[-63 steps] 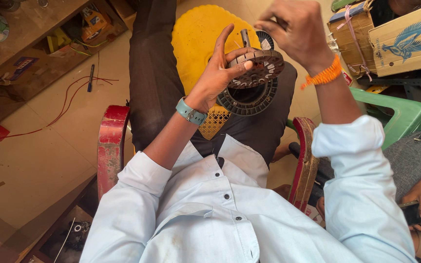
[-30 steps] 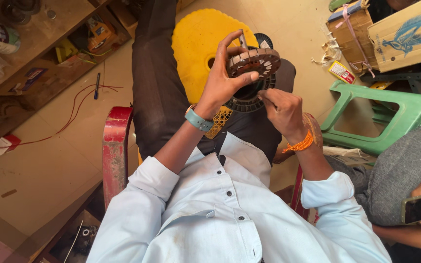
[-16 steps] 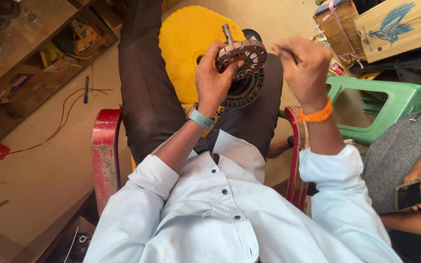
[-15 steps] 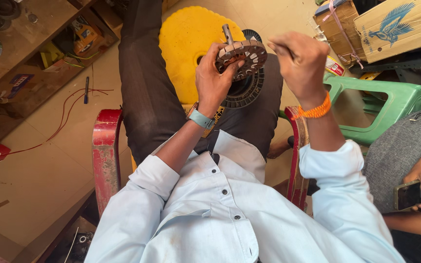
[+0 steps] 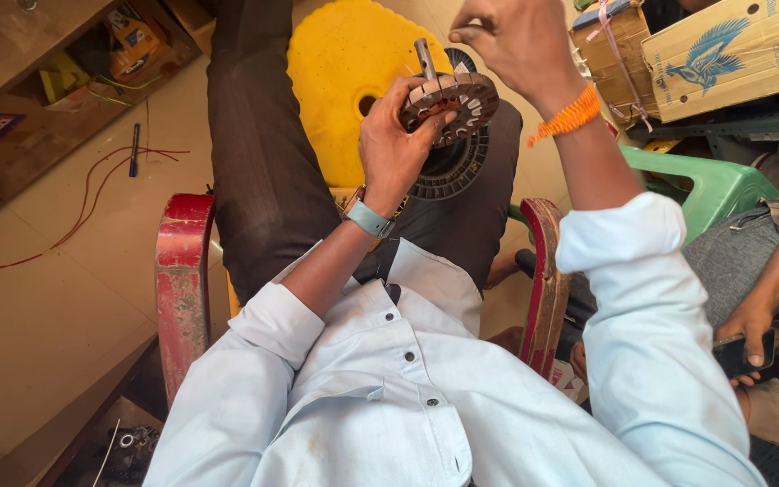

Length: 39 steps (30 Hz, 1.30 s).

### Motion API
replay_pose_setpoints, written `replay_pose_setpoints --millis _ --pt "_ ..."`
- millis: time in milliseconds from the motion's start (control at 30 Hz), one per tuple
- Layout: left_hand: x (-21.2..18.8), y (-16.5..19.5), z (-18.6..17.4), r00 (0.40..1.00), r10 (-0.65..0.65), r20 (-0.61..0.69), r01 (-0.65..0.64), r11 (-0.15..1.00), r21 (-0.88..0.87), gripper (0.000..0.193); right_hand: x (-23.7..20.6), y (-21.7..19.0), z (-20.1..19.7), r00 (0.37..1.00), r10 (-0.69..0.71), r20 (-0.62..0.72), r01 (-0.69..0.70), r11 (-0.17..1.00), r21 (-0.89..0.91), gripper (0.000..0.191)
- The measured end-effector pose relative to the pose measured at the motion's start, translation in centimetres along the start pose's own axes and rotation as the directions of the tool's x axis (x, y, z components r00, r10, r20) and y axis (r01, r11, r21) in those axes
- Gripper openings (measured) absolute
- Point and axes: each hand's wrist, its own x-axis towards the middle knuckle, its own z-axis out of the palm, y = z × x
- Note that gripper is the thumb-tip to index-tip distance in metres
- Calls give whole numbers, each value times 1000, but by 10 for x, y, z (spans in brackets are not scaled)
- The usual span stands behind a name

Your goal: The person holds a motor stator and repeatedly inserts and adjusts small metal pieces into its slots. They rotate the stator to access different slots and continue the insertion process throughout the clip.

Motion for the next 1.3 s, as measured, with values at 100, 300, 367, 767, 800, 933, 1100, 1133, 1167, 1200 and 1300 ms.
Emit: replay_pose_setpoints --millis 100,300,367,767,800,933,1100,1133,1167,1200,1300 --pt "1 -4 1 995 -90 38 92 995 -37 38 18 16 24 988 -79 129 73 996 49 14" --pt "21 -18 -5 929 -203 308 345 772 -533 108 37 31 34 961 -208 181 177 969 173 13" --pt "30 -24 -11 865 -233 443 487 601 -634 112 38 27 34 963 -227 145 202 964 174 11" --pt "22 -30 -3 903 -206 377 415 641 -646 96 -19 -65 -43 995 64 -72 -49 979 199 11" --pt "21 -30 -3 901 -216 377 421 648 -635 91 -25 -73 -44 992 97 -82 -76 971 227 11" --pt "18 -30 -4 917 -117 381 347 706 -617 49 -51 -100 -33 972 195 -131 -143 933 330 8" --pt "10 -26 -1 943 -91 320 275 754 -596 38 -67 -100 -23 883 455 -115 -369 825 428 9" --pt "8 -26 -1 948 -70 310 252 763 -596 36 -68 -98 -22 871 480 -107 -382 797 467 9" --pt "7 -25 0 950 -72 304 248 765 -594 35 -68 -95 -23 858 504 -98 -394 768 505 9" --pt "6 -24 0 952 -74 297 245 766 -594 34 -67 -92 -22 854 514 -80 -383 726 570 10" --pt "7 -22 -1 943 -89 319 273 754 -597 34 -62 -86 -24 854 519 -18 -345 592 729 11"
